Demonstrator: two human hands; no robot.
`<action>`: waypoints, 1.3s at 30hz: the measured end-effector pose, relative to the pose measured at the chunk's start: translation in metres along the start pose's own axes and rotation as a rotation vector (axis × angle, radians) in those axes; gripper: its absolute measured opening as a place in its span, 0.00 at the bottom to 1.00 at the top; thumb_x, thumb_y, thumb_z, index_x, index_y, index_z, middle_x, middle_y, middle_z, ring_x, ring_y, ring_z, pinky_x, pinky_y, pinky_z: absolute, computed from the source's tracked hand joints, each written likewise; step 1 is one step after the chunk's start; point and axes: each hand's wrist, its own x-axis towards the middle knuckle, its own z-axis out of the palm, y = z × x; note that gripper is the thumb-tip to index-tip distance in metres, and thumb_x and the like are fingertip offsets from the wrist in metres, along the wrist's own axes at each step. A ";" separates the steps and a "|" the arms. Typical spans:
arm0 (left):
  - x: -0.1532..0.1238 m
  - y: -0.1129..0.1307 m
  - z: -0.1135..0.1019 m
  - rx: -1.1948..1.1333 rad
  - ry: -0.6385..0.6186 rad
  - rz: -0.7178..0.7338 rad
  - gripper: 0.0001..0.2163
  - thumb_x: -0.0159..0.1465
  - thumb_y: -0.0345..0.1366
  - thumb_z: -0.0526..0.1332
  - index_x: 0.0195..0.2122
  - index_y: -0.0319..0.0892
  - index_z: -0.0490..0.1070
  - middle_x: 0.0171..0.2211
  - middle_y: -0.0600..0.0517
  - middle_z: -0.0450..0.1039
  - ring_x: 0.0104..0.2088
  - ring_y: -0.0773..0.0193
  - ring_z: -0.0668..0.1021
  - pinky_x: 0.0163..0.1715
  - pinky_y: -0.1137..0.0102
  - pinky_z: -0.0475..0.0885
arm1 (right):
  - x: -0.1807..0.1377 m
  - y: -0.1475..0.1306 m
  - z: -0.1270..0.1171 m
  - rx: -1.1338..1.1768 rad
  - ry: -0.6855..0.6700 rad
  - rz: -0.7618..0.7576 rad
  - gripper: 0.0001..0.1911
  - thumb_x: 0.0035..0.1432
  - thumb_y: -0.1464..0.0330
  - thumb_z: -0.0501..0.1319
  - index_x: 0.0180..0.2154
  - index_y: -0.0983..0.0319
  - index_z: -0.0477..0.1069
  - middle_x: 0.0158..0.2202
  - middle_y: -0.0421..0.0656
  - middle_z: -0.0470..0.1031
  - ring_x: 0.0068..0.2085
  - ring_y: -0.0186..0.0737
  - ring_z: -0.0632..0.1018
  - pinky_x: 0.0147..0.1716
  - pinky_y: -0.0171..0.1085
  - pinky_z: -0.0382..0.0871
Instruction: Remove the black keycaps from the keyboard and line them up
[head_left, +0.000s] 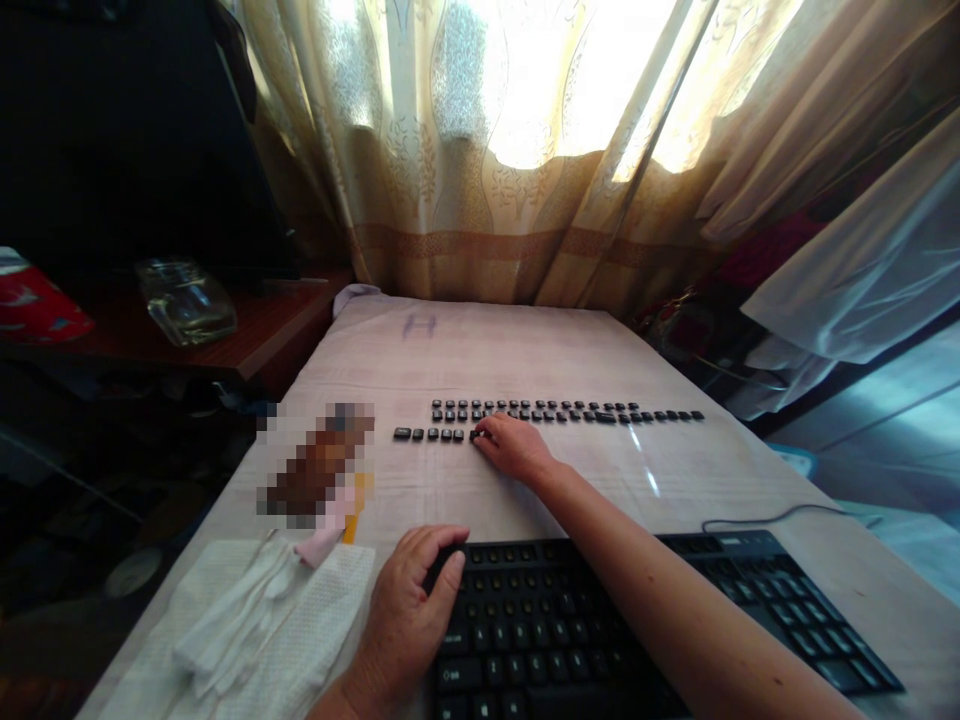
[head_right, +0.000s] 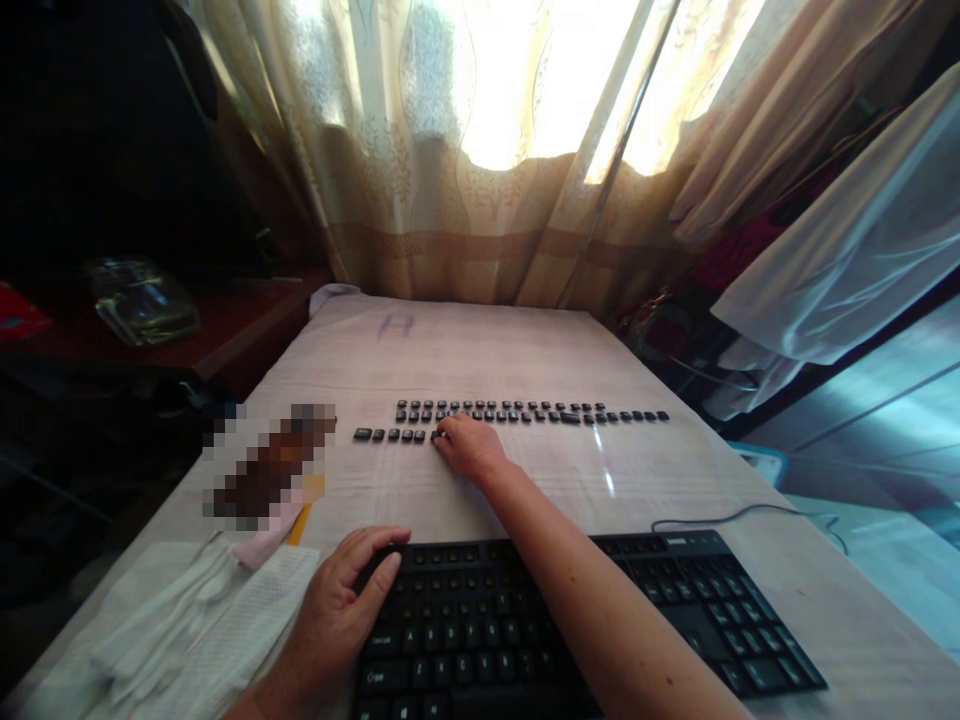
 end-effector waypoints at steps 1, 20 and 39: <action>0.000 0.000 0.000 0.000 0.001 0.003 0.08 0.64 0.35 0.59 0.41 0.47 0.77 0.37 0.52 0.81 0.39 0.62 0.81 0.41 0.68 0.78 | 0.000 0.000 0.000 -0.002 -0.001 -0.003 0.14 0.66 0.64 0.56 0.47 0.59 0.75 0.48 0.46 0.77 0.47 0.43 0.78 0.45 0.36 0.67; 0.001 0.001 -0.001 -0.007 -0.018 -0.046 0.09 0.64 0.36 0.58 0.41 0.46 0.77 0.37 0.50 0.81 0.40 0.60 0.82 0.42 0.65 0.78 | -0.011 0.010 -0.012 0.002 0.040 0.024 0.16 0.65 0.68 0.55 0.53 0.59 0.73 0.51 0.47 0.77 0.50 0.44 0.78 0.48 0.38 0.68; 0.007 -0.004 -0.001 0.030 -0.090 -0.118 0.14 0.62 0.45 0.57 0.41 0.46 0.78 0.39 0.50 0.81 0.42 0.57 0.81 0.48 0.61 0.75 | -0.169 0.080 -0.047 -0.240 -0.075 -0.118 0.24 0.63 0.77 0.53 0.57 0.52 0.69 0.48 0.45 0.76 0.40 0.42 0.79 0.36 0.36 0.67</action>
